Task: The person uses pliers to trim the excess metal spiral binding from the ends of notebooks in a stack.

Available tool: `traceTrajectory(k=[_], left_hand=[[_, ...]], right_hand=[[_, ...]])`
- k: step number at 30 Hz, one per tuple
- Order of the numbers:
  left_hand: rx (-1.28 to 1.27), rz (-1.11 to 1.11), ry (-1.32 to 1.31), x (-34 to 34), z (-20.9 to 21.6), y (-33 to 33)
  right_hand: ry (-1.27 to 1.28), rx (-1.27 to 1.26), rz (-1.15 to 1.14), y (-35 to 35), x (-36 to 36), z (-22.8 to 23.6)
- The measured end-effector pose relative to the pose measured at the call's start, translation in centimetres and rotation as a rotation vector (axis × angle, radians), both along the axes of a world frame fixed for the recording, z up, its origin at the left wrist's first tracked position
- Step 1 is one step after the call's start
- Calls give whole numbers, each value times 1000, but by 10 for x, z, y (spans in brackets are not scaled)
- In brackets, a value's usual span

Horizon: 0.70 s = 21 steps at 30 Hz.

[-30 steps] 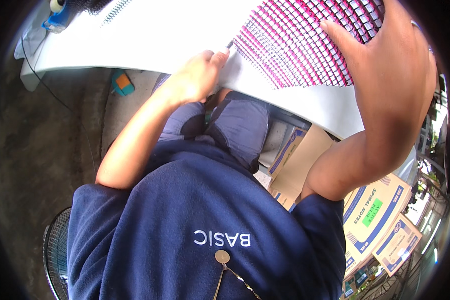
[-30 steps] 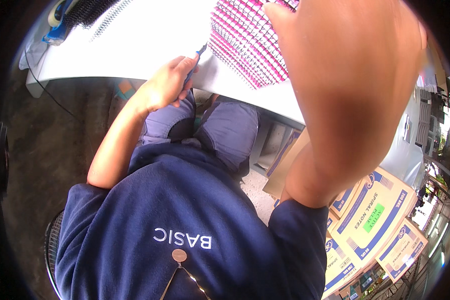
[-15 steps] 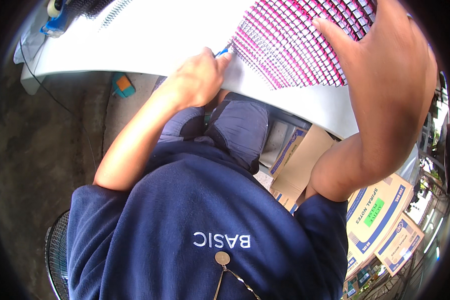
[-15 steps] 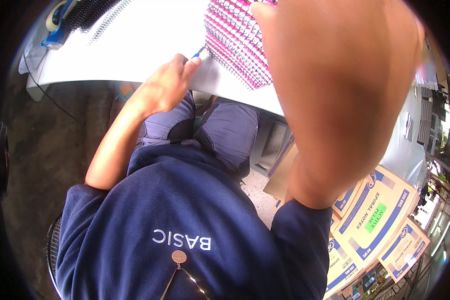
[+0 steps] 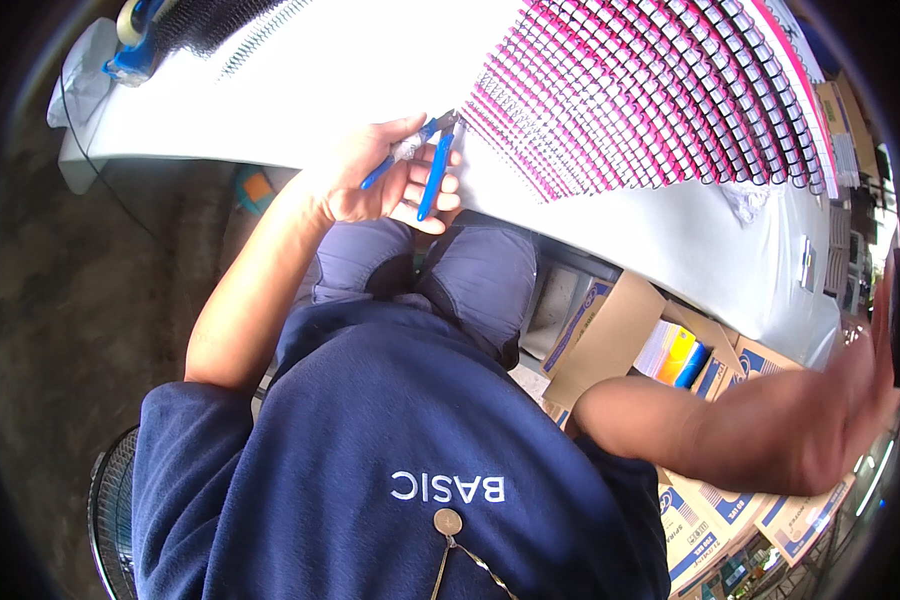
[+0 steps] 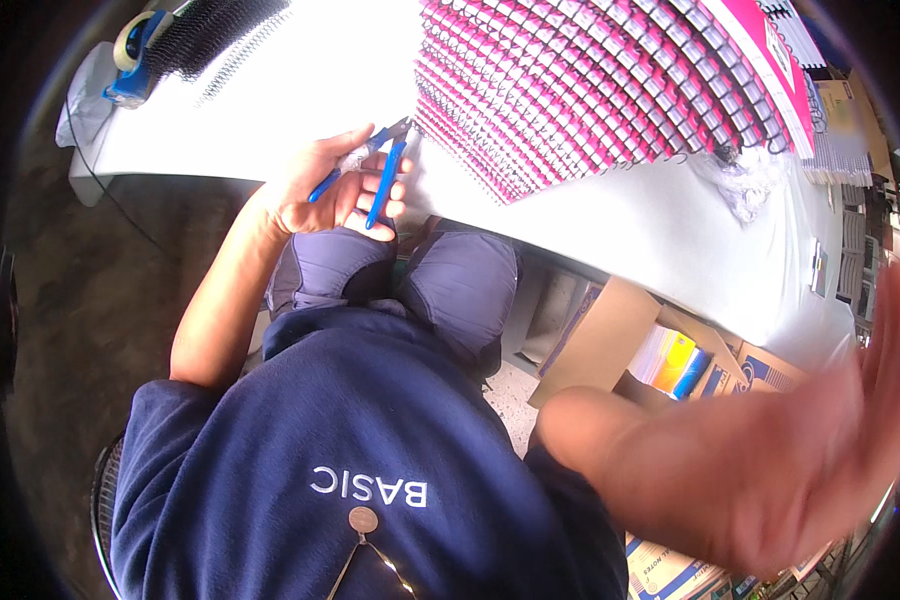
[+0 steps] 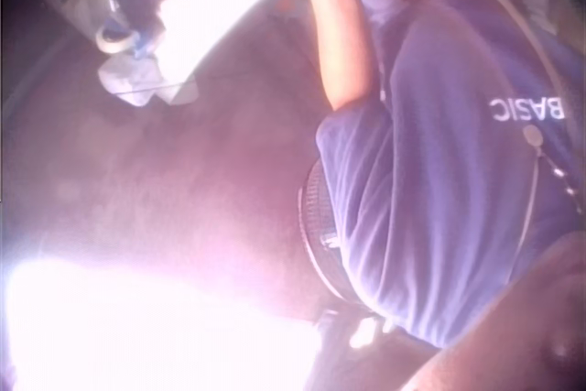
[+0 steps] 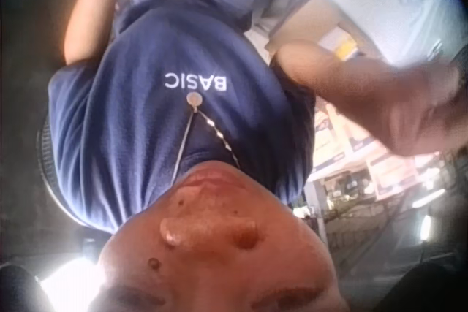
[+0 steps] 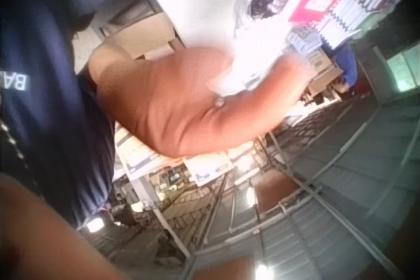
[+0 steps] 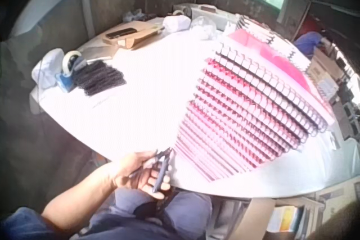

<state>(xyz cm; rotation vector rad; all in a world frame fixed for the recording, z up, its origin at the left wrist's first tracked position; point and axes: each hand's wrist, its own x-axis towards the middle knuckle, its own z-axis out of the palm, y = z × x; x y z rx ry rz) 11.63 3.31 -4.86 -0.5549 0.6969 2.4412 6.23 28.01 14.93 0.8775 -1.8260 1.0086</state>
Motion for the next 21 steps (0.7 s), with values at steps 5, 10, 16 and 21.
traceTrajectory(k=[5,10,16,21], left_hand=[[-1081,-296,7,-9,32,14],[-907,-254,-51,-9,37,16],[-298,-68,-47,-3,13,8],[-326,-62,-118,-7,11,7]], right_hand=[[147,-481,317,30,29,-3],[148,-529,479,46,40,-1],[140,-575,555,58,40,4],[134,-582,599,62,39,5]])
